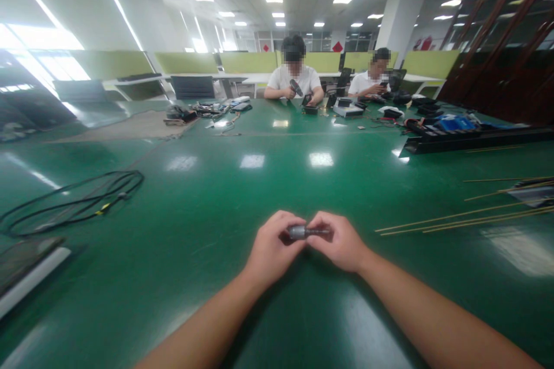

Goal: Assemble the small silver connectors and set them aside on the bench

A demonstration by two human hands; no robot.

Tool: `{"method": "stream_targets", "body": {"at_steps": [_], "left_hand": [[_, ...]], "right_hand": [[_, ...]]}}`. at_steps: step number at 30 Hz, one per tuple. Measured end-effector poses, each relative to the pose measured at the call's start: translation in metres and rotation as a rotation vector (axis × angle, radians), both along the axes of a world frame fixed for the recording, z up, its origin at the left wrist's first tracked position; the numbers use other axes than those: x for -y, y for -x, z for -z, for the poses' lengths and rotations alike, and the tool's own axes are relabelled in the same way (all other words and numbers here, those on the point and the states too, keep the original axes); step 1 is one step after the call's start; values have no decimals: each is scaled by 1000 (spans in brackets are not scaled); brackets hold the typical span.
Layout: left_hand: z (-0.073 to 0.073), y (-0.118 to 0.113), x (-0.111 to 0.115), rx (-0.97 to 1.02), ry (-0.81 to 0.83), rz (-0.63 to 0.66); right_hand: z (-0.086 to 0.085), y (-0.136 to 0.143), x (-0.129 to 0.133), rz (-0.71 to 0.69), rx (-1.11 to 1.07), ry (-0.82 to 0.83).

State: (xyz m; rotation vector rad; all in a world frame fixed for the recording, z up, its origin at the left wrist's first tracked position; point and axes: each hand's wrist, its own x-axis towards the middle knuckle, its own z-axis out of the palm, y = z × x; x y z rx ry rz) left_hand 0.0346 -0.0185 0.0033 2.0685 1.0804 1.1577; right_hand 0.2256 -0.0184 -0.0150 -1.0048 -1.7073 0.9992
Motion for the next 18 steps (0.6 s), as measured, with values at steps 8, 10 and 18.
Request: {"method": "stream_targets", "body": {"at_steps": [8,10,18], "left_hand": [[0,0,1,6,3,-9],[0,0,0,13,5,-8],[2,0,0,13,16,-8]], "right_hand": [[-2,-1,0,6,11,-20],[-2,-1,0,5,20,-26],[-1,-2,0,6,35,-27]]}}
